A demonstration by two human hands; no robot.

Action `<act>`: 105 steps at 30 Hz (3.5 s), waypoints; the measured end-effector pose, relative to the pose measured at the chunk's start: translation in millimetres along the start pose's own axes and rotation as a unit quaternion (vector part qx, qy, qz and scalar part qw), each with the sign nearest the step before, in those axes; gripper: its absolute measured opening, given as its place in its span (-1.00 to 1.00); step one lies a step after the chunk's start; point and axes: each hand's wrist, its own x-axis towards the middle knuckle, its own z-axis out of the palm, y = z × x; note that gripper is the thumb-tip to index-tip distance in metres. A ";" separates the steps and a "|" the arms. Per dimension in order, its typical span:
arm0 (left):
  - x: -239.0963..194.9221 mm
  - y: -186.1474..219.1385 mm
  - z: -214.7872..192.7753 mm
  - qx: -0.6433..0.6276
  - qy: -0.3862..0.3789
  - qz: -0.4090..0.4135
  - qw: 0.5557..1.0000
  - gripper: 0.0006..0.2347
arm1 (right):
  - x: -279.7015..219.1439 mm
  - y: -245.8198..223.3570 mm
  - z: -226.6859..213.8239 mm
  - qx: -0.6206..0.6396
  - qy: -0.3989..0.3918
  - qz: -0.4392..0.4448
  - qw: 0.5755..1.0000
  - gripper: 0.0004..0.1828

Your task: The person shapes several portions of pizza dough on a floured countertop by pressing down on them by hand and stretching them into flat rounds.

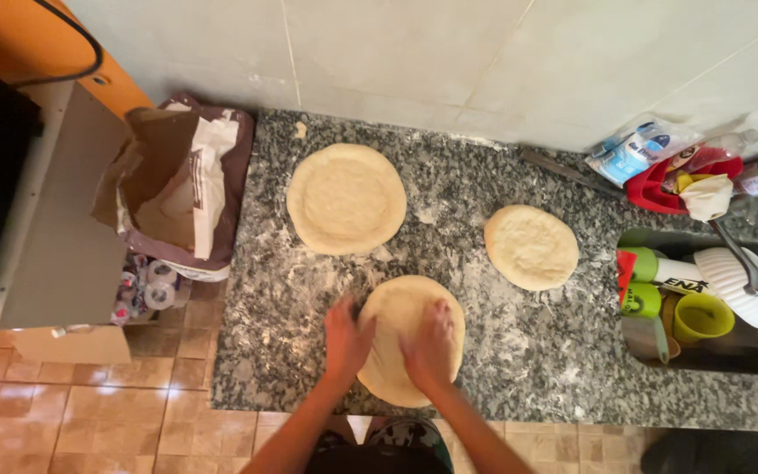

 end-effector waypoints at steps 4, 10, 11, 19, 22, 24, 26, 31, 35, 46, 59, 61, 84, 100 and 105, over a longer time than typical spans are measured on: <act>41.5 14.6 25.8 0.058 -0.053 0.050 0.996 -0.50 | 36.3 -13.4 43.4 -0.110 0.113 0.147 0.976 0.12; 55.3 -11.0 55.0 0.133 -0.123 0.028 0.983 -0.53 | 30.3 31.6 99.5 -0.097 0.086 0.116 0.985 0.02; 51.5 0.4 43.1 0.130 -0.099 0.052 0.985 -0.55 | 29.6 50.1 137.9 -0.125 0.101 0.086 0.983 -0.02; 57.1 -21.4 31.8 0.024 -0.141 -0.032 0.989 -0.62 | 37.3 -28.0 15.5 -0.062 0.040 0.060 0.995 -0.18; 65.9 -22.9 31.0 -0.005 -0.176 -0.069 0.982 -0.60 | 39.5 -46.0 16.9 -0.083 0.029 0.008 0.996 -0.20; 65.4 -30.1 28.1 -0.022 -0.194 -0.083 0.977 -0.60 | 33.2 -55.4 14.6 -0.116 0.029 -0.059 0.991 -0.16; 60.7 -37.6 19.0 -0.004 -0.209 -0.108 0.972 -0.62 | 23.7 -56.1 7.2 -0.105 0.047 -0.095 0.989 -0.13; 42.3 -19.4 -13.0 -0.039 -0.188 -0.082 0.978 -0.74 | -8.7 -72.2 -12.9 -0.091 0.004 -0.134 0.987 -0.08; 28.9 -26.9 -13.1 -0.084 -0.083 0.074 0.990 -0.79 | -14.2 -88.6 -10.2 -0.035 0.005 -0.116 0.993 0.03; 15.1 -7.7 -46.9 -0.112 -0.085 0.021 0.990 -0.68 | 22.1 -80.2 11.5 -0.042 -0.015 -0.054 0.998 -0.04; 91.2 -20.2 44.6 0.121 -0.221 0.170 0.953 -0.43 | 30.4 -60.3 21.5 -0.133 0.112 0.063 0.983 -0.08; 105.6 -32.4 71.2 0.164 -0.233 0.153 0.946 -0.47 | 27.2 -55.2 22.2 -0.118 0.120 0.047 0.985 -0.10; 1.8 -11.8 -56.1 -0.060 -0.090 -0.183 0.977 -0.73 | 9.4 -84.1 -14.1 -0.047 -0.012 -0.236 0.971 -0.22; 0.8 -64.4 -46.6 0.100 -0.107 -0.036 0.989 -0.63 | -6.4 -113.9 -16.4 -0.003 -0.024 -0.230 0.973 -0.30; 9.5 -56.2 -52.9 0.051 -0.077 -0.030 0.995 -0.77 | -5.3 -119.3 -13.7 0.031 0.027 -0.231 0.972 -0.35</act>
